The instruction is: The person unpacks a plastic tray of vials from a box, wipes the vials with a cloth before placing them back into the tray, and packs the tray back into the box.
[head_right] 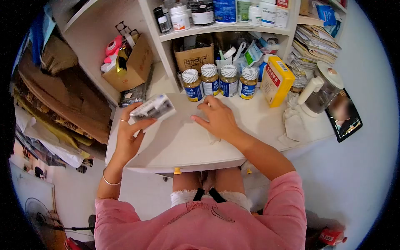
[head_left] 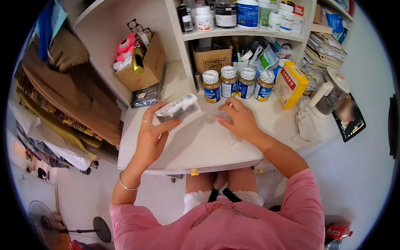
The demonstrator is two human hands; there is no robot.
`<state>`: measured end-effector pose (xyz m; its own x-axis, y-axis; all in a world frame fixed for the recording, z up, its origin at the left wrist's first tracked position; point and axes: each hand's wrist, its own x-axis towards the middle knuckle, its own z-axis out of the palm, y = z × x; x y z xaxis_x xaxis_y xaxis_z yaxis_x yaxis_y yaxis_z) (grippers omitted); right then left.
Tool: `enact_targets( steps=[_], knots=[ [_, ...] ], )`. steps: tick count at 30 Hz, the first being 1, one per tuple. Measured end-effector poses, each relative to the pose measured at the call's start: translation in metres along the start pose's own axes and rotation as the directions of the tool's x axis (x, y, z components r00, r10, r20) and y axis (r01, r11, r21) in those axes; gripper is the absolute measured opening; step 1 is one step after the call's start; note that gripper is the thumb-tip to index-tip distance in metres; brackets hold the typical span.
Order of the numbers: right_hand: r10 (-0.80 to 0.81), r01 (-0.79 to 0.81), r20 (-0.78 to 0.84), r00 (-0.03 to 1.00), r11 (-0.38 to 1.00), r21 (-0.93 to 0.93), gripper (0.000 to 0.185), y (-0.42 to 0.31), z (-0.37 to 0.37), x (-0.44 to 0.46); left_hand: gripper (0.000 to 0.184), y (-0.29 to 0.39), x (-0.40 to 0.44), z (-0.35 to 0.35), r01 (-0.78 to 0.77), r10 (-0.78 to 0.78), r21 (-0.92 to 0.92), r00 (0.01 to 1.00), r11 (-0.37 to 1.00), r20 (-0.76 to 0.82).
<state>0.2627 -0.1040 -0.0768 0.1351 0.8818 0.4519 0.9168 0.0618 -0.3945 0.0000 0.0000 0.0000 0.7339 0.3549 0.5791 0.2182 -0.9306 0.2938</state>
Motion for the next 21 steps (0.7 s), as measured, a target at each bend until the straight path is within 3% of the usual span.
enact_targets(
  steps=[2, 3, 5, 6, 8, 9, 15, 17, 21],
  knots=[
    [-0.23, 0.255, -0.32, 0.919, 0.966, 0.04, 0.027, -0.002, -0.013, -0.004, 0.056, 0.005, -0.008, 0.008, -0.075, 0.075, 0.024, 0.997, 0.997, 0.005],
    [-0.265, 0.286, -0.331, 0.906, 0.958, 0.017, 0.027, -0.012, -0.014, 0.009, 0.056, -0.009, -0.008, 0.005, -0.085, 0.086, 0.04, 0.996, 0.996, -0.031],
    [-0.518, 0.518, -0.372, 0.77, 0.848, -0.11, 0.024, -0.028, -0.027, 0.0, 0.064, -0.007, -0.012, 0.008, -0.161, 0.161, 0.044, 0.987, 0.986, -0.001],
    [-0.518, 0.519, -0.364, 0.774, 0.848, -0.102, 0.024, -0.038, -0.03, -0.004, 0.074, -0.002, -0.013, 0.009, -0.138, 0.133, 0.092, 0.989, 0.986, 0.066],
    [-0.673, 0.676, -0.399, 0.623, 0.72, -0.158, 0.023, -0.059, -0.028, -0.005, 0.076, 0.005, -0.018, 0.02, -0.113, 0.115, 0.12, 0.993, 0.986, -0.005],
    [-0.672, 0.677, -0.398, 0.625, 0.72, -0.153, 0.023, -0.068, -0.027, -0.006, 0.078, 0.009, -0.02, 0.024, -0.089, 0.1, 0.144, 0.992, 0.986, -0.071],
    [-0.559, 0.54, -0.292, 0.776, 0.828, -0.149, 0.019, -0.074, -0.017, -0.001, 0.085, 0.008, -0.023, 0.026, -0.086, 0.085, 0.126, 0.996, 0.988, 0.012],
    [-0.535, 0.498, -0.143, 0.833, 0.837, -0.227, 0.015, -0.072, -0.015, 0.002, 0.085, 0.007, -0.023, 0.028, -0.098, 0.097, 0.123, 0.995, 0.988, 0.011],
    [-0.557, 0.5, -0.104, 0.824, 0.802, -0.327, 0.013, -0.076, -0.009, 0.0, 0.086, 0.003, -0.028, 0.036, -0.141, 0.142, 0.14, 0.99, 0.98, 0.003]
  ],
)
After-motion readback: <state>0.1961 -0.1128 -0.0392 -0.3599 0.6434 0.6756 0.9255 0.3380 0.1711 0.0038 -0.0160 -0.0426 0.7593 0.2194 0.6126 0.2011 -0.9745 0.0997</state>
